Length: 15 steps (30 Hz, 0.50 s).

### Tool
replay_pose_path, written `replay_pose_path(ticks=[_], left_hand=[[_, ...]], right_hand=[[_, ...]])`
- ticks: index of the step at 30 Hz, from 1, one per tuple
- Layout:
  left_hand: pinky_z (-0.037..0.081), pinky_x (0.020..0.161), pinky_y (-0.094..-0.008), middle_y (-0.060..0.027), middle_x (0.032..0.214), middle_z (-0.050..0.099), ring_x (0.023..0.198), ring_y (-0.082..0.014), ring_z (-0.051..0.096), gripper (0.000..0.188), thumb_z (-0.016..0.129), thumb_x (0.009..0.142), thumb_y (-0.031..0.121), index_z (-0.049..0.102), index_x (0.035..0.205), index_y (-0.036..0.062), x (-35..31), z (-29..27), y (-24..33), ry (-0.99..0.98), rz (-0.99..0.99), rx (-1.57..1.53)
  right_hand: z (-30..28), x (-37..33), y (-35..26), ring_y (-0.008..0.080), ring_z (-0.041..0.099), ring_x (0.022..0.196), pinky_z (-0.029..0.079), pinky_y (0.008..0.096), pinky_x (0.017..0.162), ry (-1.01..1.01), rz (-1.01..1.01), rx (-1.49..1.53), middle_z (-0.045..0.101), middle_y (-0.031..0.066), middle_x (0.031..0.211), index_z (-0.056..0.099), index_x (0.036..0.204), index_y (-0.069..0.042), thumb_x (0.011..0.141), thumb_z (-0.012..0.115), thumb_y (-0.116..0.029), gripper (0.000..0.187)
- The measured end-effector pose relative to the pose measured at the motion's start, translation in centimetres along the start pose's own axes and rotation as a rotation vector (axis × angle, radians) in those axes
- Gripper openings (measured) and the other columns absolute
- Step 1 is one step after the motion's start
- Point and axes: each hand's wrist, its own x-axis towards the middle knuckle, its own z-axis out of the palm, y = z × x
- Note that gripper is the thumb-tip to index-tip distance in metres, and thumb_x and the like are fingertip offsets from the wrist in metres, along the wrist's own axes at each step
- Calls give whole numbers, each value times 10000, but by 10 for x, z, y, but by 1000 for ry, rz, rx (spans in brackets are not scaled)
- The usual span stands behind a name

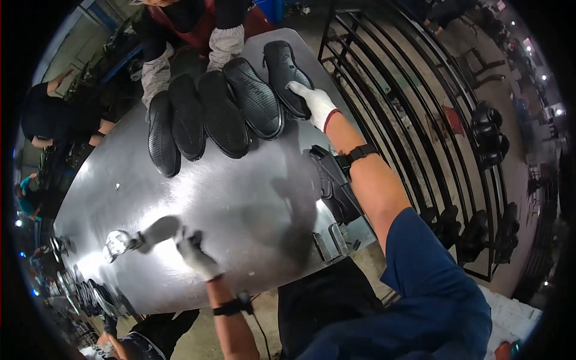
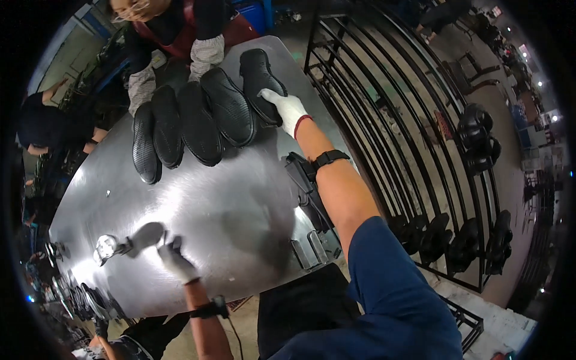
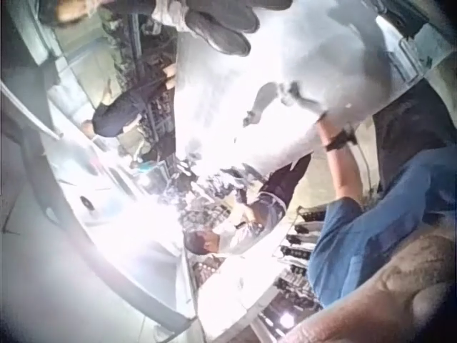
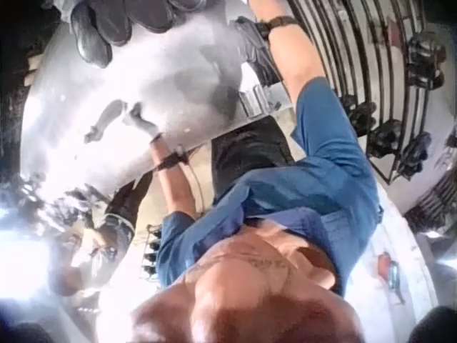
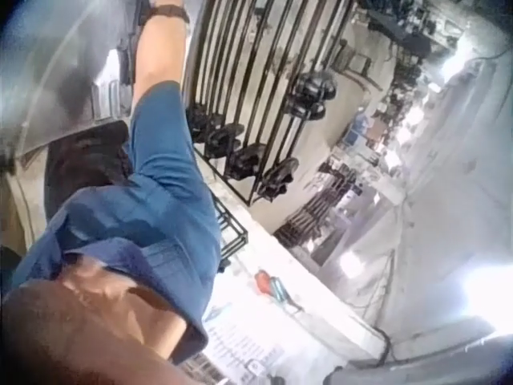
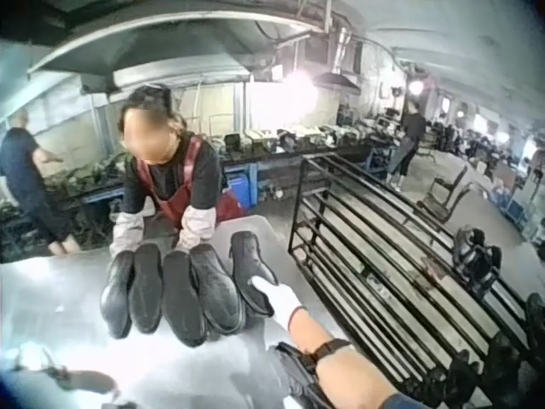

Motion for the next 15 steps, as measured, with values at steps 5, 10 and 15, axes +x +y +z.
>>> replay_pose_path(ticks=[5,10,15], left_hand=[[620,756,-318,-168,1433,628,961,-177,720,607,625,1002,103,418,1558,-24,-87,109,-41,-561,-245,266],[579,656,-295,-202,1591,475,943,-222,732,675,556,1074,196,258,1626,-51,-73,226,-56,-578,-225,154],[605,875,-444,-178,1173,764,1024,-281,734,468,426,1077,290,718,1245,-36,-26,176,-137,-768,-864,-88]], right_hand=[[11,-82,27,184,612,520,467,318,460,8,56,-62,672,84,746,687,1061,-22,1024,672,-394,374],[-80,-235,108,158,710,834,581,317,642,82,-89,-237,742,121,1088,640,1338,8,995,722,-360,510],[-131,-349,129,181,654,1173,511,338,1050,-144,223,-365,708,144,1295,560,1442,63,950,783,-301,652]])
